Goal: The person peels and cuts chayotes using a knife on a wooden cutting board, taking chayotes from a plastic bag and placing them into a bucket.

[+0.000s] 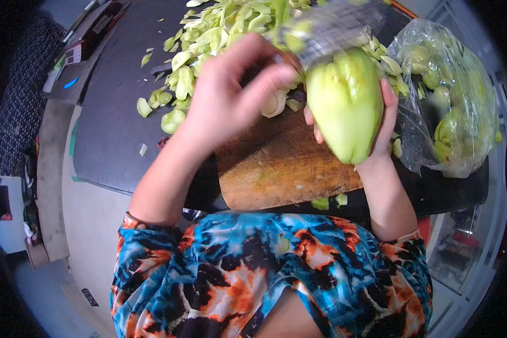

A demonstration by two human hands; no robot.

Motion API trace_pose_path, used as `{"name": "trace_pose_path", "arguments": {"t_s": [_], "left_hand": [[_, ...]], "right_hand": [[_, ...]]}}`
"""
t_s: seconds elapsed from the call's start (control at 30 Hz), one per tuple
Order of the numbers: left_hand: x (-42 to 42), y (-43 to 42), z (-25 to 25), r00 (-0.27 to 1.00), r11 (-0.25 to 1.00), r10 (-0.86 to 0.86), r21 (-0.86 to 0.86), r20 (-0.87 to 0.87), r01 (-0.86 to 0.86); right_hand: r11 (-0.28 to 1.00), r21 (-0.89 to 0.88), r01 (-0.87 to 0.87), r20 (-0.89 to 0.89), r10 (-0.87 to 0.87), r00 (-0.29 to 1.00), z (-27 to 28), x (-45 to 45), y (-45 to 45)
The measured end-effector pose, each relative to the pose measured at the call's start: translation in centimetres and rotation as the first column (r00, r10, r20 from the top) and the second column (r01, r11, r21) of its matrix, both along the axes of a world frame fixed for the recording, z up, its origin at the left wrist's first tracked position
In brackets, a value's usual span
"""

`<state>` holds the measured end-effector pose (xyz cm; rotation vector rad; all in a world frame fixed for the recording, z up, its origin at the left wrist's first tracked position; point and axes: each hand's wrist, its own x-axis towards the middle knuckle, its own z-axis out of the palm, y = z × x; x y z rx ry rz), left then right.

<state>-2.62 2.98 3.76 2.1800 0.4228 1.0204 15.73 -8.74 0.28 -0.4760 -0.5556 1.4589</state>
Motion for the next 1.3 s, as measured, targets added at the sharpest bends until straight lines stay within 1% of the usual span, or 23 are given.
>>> {"name": "trace_pose_path", "arguments": {"t_s": [0.07, 0.13, 0.17, 0.2, 0.23, 0.3, 0.33, 0.37, 0.4, 0.5, 0.6, 0.7, 0.8, 0.83, 0.93, 1.0, 1.03, 1.07, 1.1, 1.13, 1.2, 1.27, 1.3], "left_hand": [[-0.1, 1.3, -0.8, 0.995, 0.98, 0.097, -0.18, 0.037, -0.089], [-0.1, 0.8, 0.0, 0.994, 0.983, 0.064, -0.177, 0.088, -0.048], [-0.3, 0.2, 0.3, 0.995, 0.988, 0.023, -0.156, 0.096, -0.008], [-0.4, -0.3, 0.5, 0.995, 0.99, -0.019, -0.138, 0.103, 0.034], [-0.6, -0.7, 0.7, 0.997, 0.996, -0.058, 0.069, 0.047, 0.055], [-0.5, -1.8, 1.1, 0.98, 0.949, -0.197, 0.246, -0.02, 0.196], [-0.4, -2.2, 1.2, 0.963, 0.911, -0.263, 0.312, -0.064, 0.269], [-0.3, -2.5, 1.1, 0.955, 0.88, -0.282, 0.373, -0.089, 0.294], [-0.1, -2.8, 1.1, 0.947, 0.843, -0.298, 0.433, -0.116, 0.319], [0.1, -3.5, 0.7, 0.942, 0.835, -0.296, 0.438, -0.156, 0.334], [0.2, -3.7, 0.5, 0.944, 0.841, -0.286, 0.428, -0.166, 0.331], [0.3, -3.6, 0.3, 0.945, 0.846, -0.277, 0.423, -0.172, 0.324], [0.3, -3.6, 0.3, 0.946, 0.856, -0.253, 0.408, -0.201, 0.316], [0.4, -3.6, 0.3, 0.946, 0.861, -0.243, 0.401, -0.214, 0.312], [0.6, -3.5, 0.0, 0.95, 0.868, -0.234, 0.396, -0.205, 0.299], [0.6, -3.4, 0.0, 0.955, 0.895, -0.236, 0.342, -0.179, 0.286], [0.6, -3.3, 0.0, 0.957, 0.907, -0.236, 0.315, -0.166, 0.279], [0.6, -2.8, 0.1, 0.971, 0.918, -0.201, 0.321, -0.127, 0.232], [0.7, -1.9, 0.0, 0.993, 0.969, -0.112, 0.22, -0.025, 0.115], [0.7, -0.6, -0.1, 0.998, 0.994, -0.007, 0.105, 0.065, 0.0], [0.0, 2.9, -1.4, 0.988, 0.979, 0.14, -0.161, 0.071, -0.127], [-0.3, 4.5, -1.8, 0.98, 0.877, 0.16, -0.472, 0.12, -0.086], [-0.2, 4.0, -1.5, 0.972, 0.863, 0.178, -0.5, 0.156, -0.078]], "right_hand": [[0.972, -0.143, 0.186, 0.122, -0.169, 0.978, 1.0, -1.1, 0.1], [0.975, -0.135, 0.178, 0.07, -0.17, 0.983, 1.2, -0.9, 0.2], [0.991, -0.097, 0.095, 0.081, -0.088, 0.993, 0.7, 0.1, 0.2], [0.999, 0.042, -0.022, 0.009, 0.021, 1.0, -0.1, 1.3, 0.5], [0.974, 0.186, -0.129, -0.044, 0.14, 0.989, -1.0, 2.4, 1.0], [0.966, 0.239, 0.097, -0.189, -0.051, 0.981, -2.8, 1.9, 1.2], [0.958, 0.285, -0.036, -0.275, 0.117, 0.954, -3.2, 2.2, 1.2], [0.931, 0.324, -0.167, -0.343, 0.28, 0.897, -3.6, 2.6, 1.2], [0.948, 0.275, -0.16, -0.359, 0.256, 0.898, -2.1, 2.1, 0.2], [0.986, 0.152, -0.07, -0.369, 0.122, 0.921, 0.7, 0.5, -1.3], [0.992, 0.11, -0.053, -0.349, 0.089, 0.933, 1.9, 0.1, -1.2], [0.995, 0.095, 0.024, -0.327, 0.009, 0.945, 1.6, 0.1, -1.2], [0.988, 0.142, -0.059, -0.373, 0.109, 0.922, -0.1, 1.3, -0.6], [0.99, 0.124, -0.065, -0.378, 0.108, 0.919, -0.5, 1.6, -0.4], [0.981, 0.173, -0.088, -0.397, 0.152, 0.905, -1.7, 2.0, 0.1], [0.985, 0.155, -0.07, -0.366, 0.123, 0.923, -2.0, 2.1, 0.3], [0.994, 0.11, 0.011, -0.227, 0.015, 0.974, -2.0, 1.8, 0.6], [0.991, 0.048, 0.122, -0.008, -0.122, 0.993, -1.8, 1.2, 0.8], [0.975, -0.005, 0.223, 0.217, -0.217, 0.952, -1.6, 0.5, 0.7], [0.957, -0.05, 0.286, 0.239, -0.266, 0.934, -0.9, -0.4, 0.7], [0.935, -0.1, 0.341, 0.187, -0.319, 0.929, 0.5, -2.4, 0.3], [0.958, -0.09, 0.273, 0.138, -0.259, 0.956, 0.4, -1.8, 0.1], [0.973, -0.086, 0.216, 0.124, -0.205, 0.971, 0.3, -1.1, -0.1]]}}
